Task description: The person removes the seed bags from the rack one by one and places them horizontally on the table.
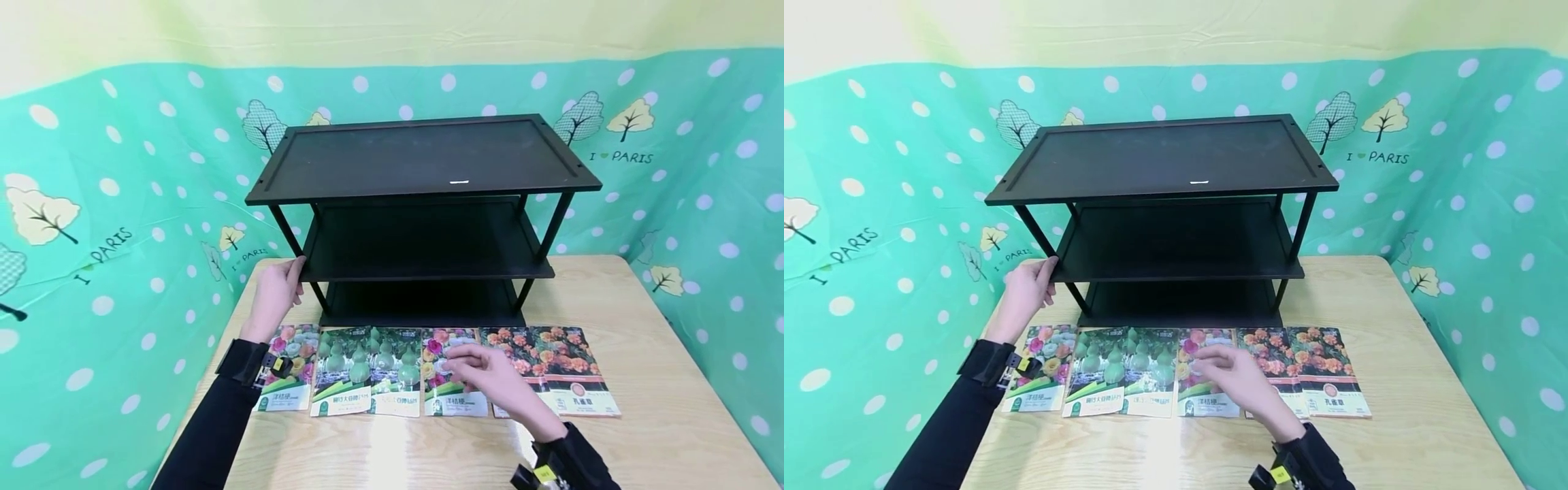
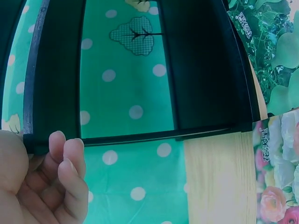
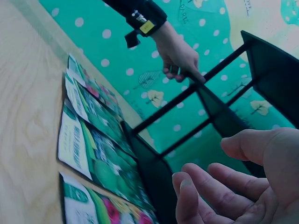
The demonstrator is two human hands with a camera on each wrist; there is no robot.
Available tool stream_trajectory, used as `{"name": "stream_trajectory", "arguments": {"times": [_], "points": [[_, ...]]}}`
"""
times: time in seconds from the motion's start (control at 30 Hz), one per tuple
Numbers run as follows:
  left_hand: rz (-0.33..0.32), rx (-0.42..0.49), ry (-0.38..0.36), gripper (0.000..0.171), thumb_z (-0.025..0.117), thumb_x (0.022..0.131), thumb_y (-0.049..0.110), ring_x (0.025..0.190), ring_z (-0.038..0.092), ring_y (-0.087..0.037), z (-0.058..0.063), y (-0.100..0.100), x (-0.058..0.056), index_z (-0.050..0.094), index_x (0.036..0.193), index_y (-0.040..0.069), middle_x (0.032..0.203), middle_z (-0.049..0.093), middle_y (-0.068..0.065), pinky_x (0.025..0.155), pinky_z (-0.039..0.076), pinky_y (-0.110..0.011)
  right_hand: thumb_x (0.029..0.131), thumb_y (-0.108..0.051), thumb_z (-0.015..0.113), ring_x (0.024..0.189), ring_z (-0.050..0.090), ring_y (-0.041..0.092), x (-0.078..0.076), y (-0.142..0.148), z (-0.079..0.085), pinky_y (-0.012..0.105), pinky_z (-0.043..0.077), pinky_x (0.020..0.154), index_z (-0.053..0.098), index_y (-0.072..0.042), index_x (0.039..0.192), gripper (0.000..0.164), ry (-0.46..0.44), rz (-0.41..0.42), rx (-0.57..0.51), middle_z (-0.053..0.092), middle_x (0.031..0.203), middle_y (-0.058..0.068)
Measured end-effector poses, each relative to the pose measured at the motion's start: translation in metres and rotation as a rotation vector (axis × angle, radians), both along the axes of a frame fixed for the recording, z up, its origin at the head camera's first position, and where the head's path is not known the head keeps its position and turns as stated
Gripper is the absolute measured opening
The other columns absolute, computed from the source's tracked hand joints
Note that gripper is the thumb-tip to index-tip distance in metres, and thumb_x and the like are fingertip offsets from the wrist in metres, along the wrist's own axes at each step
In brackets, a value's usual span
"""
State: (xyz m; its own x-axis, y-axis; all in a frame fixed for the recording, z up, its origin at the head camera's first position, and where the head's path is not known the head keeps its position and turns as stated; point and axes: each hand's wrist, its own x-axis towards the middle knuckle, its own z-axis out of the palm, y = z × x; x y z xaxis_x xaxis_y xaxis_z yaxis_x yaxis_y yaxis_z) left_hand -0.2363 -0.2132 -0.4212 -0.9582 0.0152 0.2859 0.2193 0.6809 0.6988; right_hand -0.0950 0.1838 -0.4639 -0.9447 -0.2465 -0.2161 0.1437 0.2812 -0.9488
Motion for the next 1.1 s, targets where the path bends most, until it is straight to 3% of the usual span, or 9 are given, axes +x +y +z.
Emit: {"name": "stream_trajectory", "arguments": {"times": [0.17, 0.33, 0.53, 0.67, 0.77, 0.97, 1.1], "points": [[-0.005, 0.038, 0.005, 0.062, 0.039, 0.111, 0.047, 0.045, 0.058, -0.02, -0.001, 0.006, -0.001, 0.064, 0.069, 0.009, 0.062, 0.062, -0.014, 0.045, 0.045, -0.031, 0.099, -0.038, 0.07, 0.103, 0.073, 0.02, 0.011, 0.013, 0.006, 0.026, 0.059, 0.082, 0.07, -0.01, 0.127, 0.039, 0.087, -0.122, 0.135, 0.075, 0.118, 0.009], [0.0, 0.074, 0.004, 0.062, 0.041, 0.111, 0.049, 0.047, 0.059, -0.019, -0.003, 0.012, -0.005, 0.064, 0.068, 0.01, 0.064, 0.064, -0.015, 0.045, 0.046, -0.029, 0.1, -0.039, 0.069, 0.103, 0.072, 0.012, 0.024, 0.022, 0.01, 0.02, 0.056, 0.085, 0.07, -0.014, 0.128, 0.038, 0.163, -0.268, 0.206, 0.075, 0.118, 0.008], [-0.011, 0.14, -0.027, 0.063, 0.043, 0.109, 0.053, 0.05, 0.063, -0.024, -0.006, 0.014, -0.01, 0.066, 0.068, 0.01, 0.066, 0.066, -0.018, 0.047, 0.05, -0.03, 0.1, -0.032, 0.07, 0.1, 0.071, 0.009, 0.035, 0.026, 0.01, 0.023, 0.059, 0.083, 0.069, -0.009, 0.127, 0.035, 0.182, -0.377, 0.118, 0.074, 0.118, 0.015], [0.01, 0.163, -0.085, 0.064, 0.045, 0.107, 0.056, 0.053, 0.066, -0.025, -0.004, 0.001, -0.007, 0.067, 0.071, 0.007, 0.065, 0.066, -0.014, 0.049, 0.053, -0.03, 0.101, -0.029, 0.07, 0.1, 0.071, 0.006, 0.035, 0.02, 0.006, 0.021, 0.058, 0.084, 0.07, -0.008, 0.126, 0.034, 0.206, -0.394, 0.094, 0.074, 0.118, 0.015], [0.016, 0.175, -0.114, 0.061, 0.046, 0.108, 0.052, 0.055, 0.068, -0.024, -0.002, -0.008, 0.0, 0.071, 0.081, 0.002, 0.069, 0.067, -0.011, 0.049, 0.055, -0.031, 0.1, -0.029, 0.071, 0.1, 0.07, 0.004, 0.034, 0.015, 0.005, 0.019, 0.057, 0.086, 0.07, -0.008, 0.126, 0.033, 0.202, -0.395, 0.095, 0.074, 0.118, 0.013], [0.011, 0.188, -0.15, 0.053, 0.048, 0.109, 0.045, 0.059, 0.07, -0.022, -0.004, -0.008, 0.022, 0.07, 0.123, -0.001, 0.083, 0.069, -0.018, 0.05, 0.057, -0.031, 0.099, -0.032, 0.073, 0.101, 0.07, 0.006, 0.037, 0.01, 0.004, 0.018, 0.055, 0.089, 0.071, -0.011, 0.124, 0.034, 0.165, -0.393, 0.084, 0.074, 0.116, 0.008], [0.047, 0.16, -0.205, 0.055, 0.053, 0.107, 0.045, 0.063, 0.07, -0.018, -0.01, -0.005, 0.041, 0.064, 0.132, -0.002, 0.089, 0.072, -0.017, 0.053, 0.058, -0.028, 0.098, -0.03, 0.073, 0.103, 0.07, 0.007, 0.04, 0.005, 0.001, 0.018, 0.054, 0.089, 0.071, -0.011, 0.125, 0.032, 0.143, -0.403, 0.074, 0.074, 0.118, 0.007]]}}
